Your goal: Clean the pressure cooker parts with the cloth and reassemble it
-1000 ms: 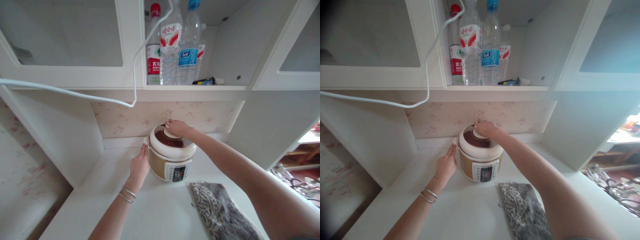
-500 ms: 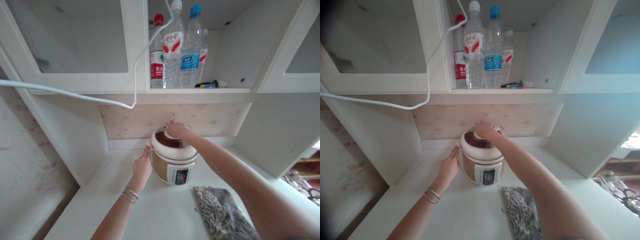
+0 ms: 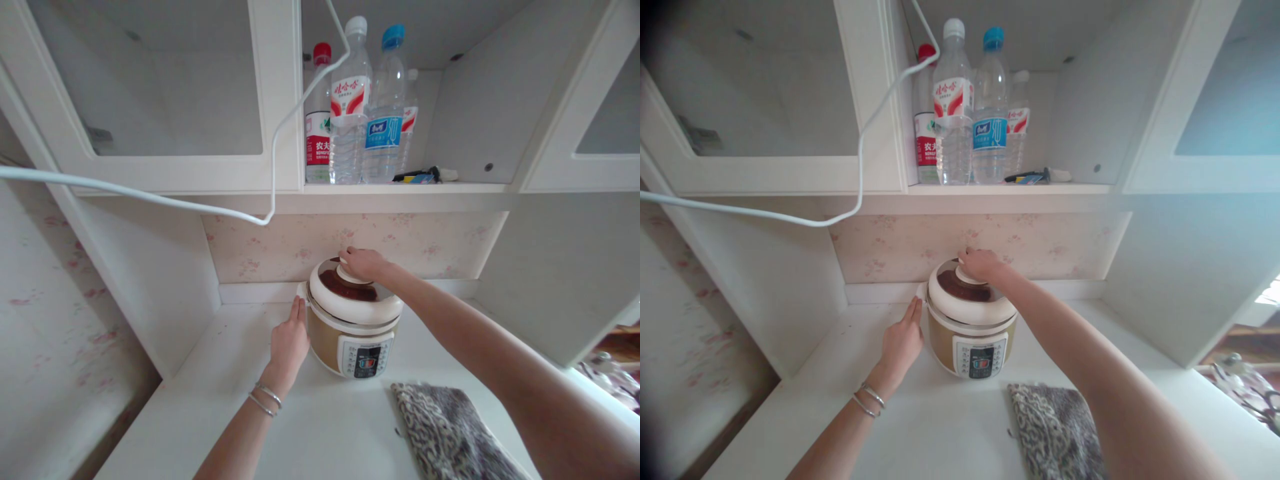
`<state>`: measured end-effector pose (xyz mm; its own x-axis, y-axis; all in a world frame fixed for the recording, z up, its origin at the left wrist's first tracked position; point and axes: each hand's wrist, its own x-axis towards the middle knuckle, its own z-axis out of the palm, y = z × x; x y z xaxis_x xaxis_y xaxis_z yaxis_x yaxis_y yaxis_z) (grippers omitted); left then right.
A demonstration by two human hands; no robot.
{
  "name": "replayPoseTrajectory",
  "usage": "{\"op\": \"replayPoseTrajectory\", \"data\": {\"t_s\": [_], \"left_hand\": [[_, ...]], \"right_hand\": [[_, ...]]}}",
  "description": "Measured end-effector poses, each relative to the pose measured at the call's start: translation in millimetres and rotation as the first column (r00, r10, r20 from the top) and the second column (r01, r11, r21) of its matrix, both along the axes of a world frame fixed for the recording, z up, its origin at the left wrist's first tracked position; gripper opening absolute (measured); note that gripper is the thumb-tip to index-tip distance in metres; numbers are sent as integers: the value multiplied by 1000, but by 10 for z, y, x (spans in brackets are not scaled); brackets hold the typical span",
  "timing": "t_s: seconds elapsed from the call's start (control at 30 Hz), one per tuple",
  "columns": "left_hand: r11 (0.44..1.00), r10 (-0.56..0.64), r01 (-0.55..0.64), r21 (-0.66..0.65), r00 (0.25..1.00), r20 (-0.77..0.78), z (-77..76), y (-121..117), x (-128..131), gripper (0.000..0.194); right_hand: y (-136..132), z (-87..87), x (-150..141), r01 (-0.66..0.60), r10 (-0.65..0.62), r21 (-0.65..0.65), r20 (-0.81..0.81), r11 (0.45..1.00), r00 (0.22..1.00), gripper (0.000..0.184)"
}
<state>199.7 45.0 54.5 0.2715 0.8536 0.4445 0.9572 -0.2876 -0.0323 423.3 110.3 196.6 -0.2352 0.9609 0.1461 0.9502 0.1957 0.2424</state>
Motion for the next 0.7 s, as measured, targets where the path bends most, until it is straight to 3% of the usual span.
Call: {"op": "replayPoseTrajectory", "data": {"t_s": [0.27,0.5,0.7], "left_hand": [[1000,4,-4,-14,1000,6,-6,11,-12,66],[1000,12,-12,-12,1000,11,-13,20,-18,65],[1000,5,-4,10,1000,-15,2,18,-6,63]], "right_hand": [[47,-75,-225,95,-94,36,-24,995,995,42],[39,-113,-226,214,-209,88,-64,973,976,37],[-2,-104,-189,187,-183,94,-47,978,982,37]]}}
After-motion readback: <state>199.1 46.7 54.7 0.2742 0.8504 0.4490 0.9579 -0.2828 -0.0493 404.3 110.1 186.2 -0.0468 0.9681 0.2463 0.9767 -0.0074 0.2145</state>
